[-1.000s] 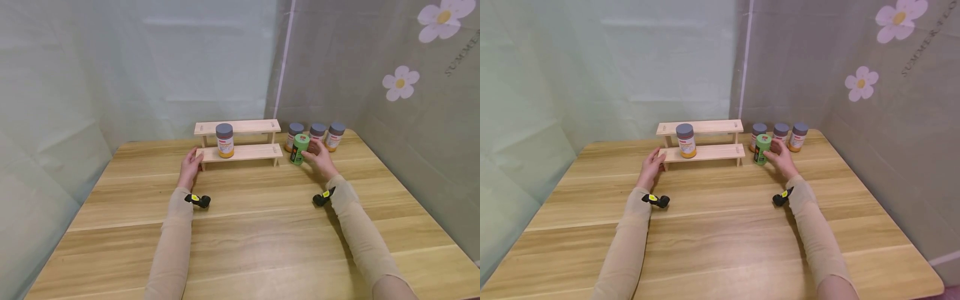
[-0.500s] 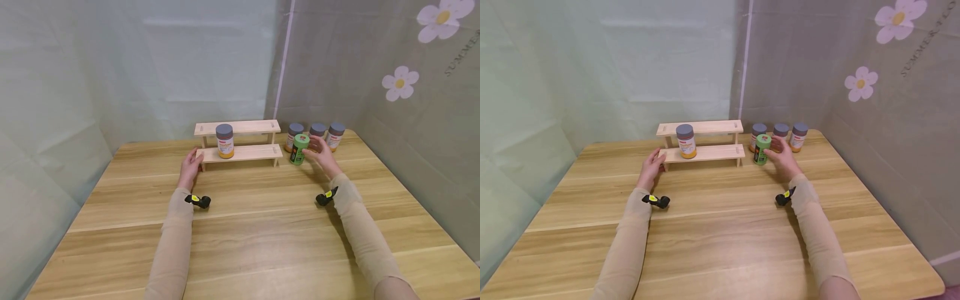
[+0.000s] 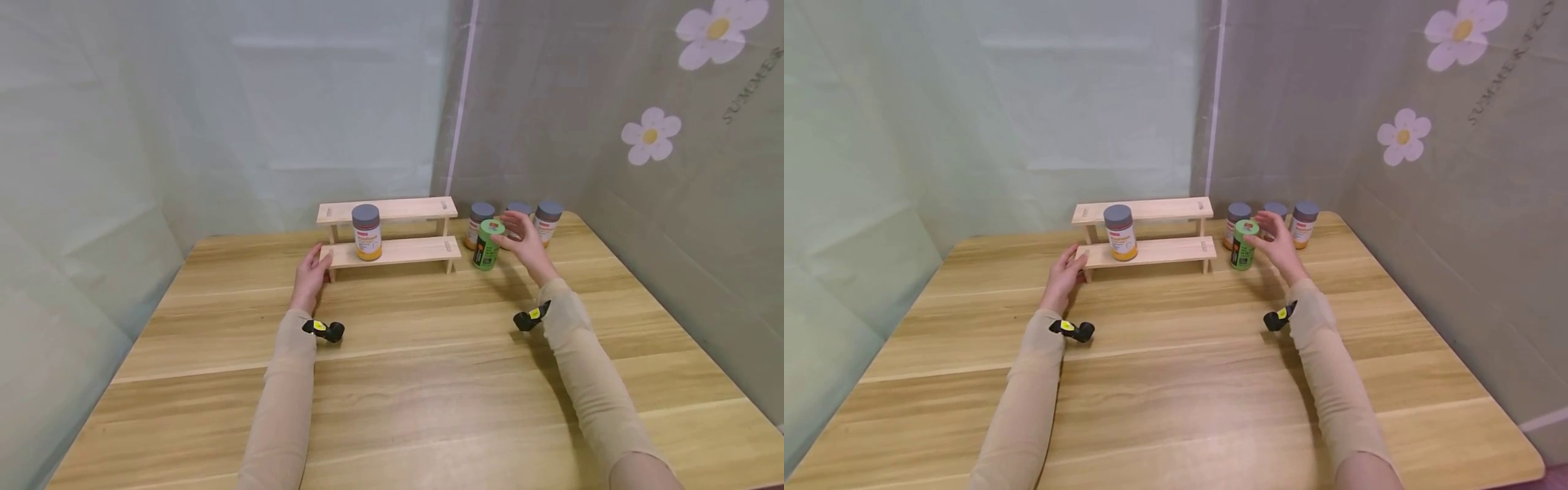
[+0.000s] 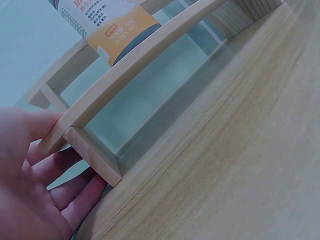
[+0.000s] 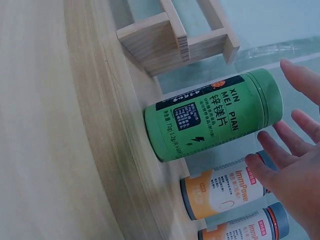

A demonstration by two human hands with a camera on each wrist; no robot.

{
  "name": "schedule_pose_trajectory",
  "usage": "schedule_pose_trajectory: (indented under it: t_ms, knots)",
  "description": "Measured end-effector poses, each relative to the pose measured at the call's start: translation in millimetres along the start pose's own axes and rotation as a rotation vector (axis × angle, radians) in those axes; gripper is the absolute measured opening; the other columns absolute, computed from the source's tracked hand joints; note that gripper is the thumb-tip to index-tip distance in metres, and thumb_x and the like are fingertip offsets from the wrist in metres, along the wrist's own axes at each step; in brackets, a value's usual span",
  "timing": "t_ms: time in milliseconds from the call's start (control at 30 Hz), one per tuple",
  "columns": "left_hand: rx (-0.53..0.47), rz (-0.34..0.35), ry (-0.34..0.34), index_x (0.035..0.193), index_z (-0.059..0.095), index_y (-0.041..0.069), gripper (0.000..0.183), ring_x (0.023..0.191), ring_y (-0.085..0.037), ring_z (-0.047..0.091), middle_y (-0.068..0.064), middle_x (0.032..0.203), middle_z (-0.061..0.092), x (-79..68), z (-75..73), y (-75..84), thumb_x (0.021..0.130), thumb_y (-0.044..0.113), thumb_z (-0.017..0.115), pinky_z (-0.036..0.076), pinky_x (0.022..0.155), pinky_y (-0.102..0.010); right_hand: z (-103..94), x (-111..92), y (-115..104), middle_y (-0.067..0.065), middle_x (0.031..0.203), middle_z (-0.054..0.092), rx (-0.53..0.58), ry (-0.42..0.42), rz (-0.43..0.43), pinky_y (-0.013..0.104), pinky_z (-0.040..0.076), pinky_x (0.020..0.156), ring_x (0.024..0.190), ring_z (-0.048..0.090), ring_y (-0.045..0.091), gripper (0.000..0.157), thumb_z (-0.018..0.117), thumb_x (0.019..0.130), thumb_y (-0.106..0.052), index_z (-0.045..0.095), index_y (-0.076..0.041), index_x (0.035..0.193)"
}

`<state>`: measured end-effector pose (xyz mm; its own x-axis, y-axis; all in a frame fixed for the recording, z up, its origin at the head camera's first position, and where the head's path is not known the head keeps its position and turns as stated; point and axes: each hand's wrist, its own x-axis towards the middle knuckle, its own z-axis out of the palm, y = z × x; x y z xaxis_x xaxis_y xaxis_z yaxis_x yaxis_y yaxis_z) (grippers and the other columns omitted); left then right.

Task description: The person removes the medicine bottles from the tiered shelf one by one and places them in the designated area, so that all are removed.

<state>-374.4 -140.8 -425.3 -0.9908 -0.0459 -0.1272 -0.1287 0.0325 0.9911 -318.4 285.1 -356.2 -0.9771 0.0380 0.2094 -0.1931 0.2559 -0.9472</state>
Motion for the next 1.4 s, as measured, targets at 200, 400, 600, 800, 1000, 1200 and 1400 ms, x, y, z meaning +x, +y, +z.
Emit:
schedule_pose_trajectory:
  t_ms: [200,400,600,800,1000,1200,1400]
  knots:
    - [-0.007,-0.015,-0.004,0.155,0.023,0.022,0.062,0.140,-0.023,0.042,-0.008,0.158,0.032,-0.3,-0.6,2.2,0.101,0.031,0.051,0.037,0.114,-0.038,-0.5,5,2,0.027,0.152,0.032,0.023,0.009,-0.018,0.050,0.024,0.120,0.144,0.029,0.038,0.064,0.063,0.092,-0.007,0.029,0.000,0.145]
    - [-0.009,-0.016,-0.004,0.155,0.024,0.023,0.061,0.138,-0.023,0.044,-0.009,0.157,0.035,1.6,-0.5,2.1,0.101,0.031,0.050,0.039,0.112,-0.038,0.4,15,11,0.024,0.151,0.035,0.042,0.034,-0.045,0.047,0.024,0.120,0.142,0.033,0.033,0.065,0.065,0.092,-0.011,0.029,0.001,0.146]
    - [0.000,-0.004,0.001,0.155,0.025,0.021,0.061,0.135,-0.025,0.047,-0.011,0.155,0.038,3.5,0.9,2.0,0.101,0.030,0.051,0.044,0.104,-0.033,5.7,15,2,0.023,0.150,0.037,0.035,0.044,-0.089,0.045,0.023,0.121,0.141,0.035,0.033,0.062,0.066,0.092,-0.015,0.035,-0.002,0.144]
    - [-0.030,-0.004,-0.006,0.154,0.026,0.020,0.060,0.136,-0.024,0.046,-0.012,0.155,0.038,3.5,3.0,2.2,0.100,0.026,0.052,0.041,0.110,-0.037,14.5,14,-8,0.021,0.151,0.038,0.054,0.034,-0.089,0.043,0.021,0.122,0.144,0.033,0.032,0.060,0.066,0.091,-0.010,0.037,-0.002,0.143]
    - [-0.038,0.000,-0.013,0.155,0.024,0.020,0.060,0.137,-0.024,0.045,-0.011,0.155,0.037,5.2,2.9,-0.2,0.101,0.026,0.050,0.039,0.112,-0.039,28.2,17,-11,0.021,0.149,0.040,0.038,0.033,-0.114,0.047,0.024,0.120,0.141,0.036,0.032,0.059,0.066,0.091,-0.009,0.037,-0.002,0.143]
    - [-0.016,0.036,0.001,0.153,0.029,0.018,0.062,0.132,-0.024,0.051,-0.014,0.153,0.039,4.4,0.4,-2.8,0.099,0.032,0.055,0.047,0.103,-0.033,46.5,19,-7,0.022,0.145,0.044,0.058,0.059,-0.140,0.045,0.024,0.121,0.140,0.037,0.033,0.054,0.064,0.091,-0.002,0.041,0.001,0.139]
    - [-0.024,0.032,-0.001,0.153,0.028,0.017,0.063,0.134,-0.023,0.049,-0.013,0.154,0.037,3.6,-0.3,-4.0,0.098,0.032,0.055,0.045,0.106,-0.035,61.9,21,-8,0.024,0.142,0.045,0.172,0.059,-0.153,0.048,0.026,0.119,0.138,0.041,0.034,0.053,0.063,0.090,0.003,0.040,0.004,0.138]
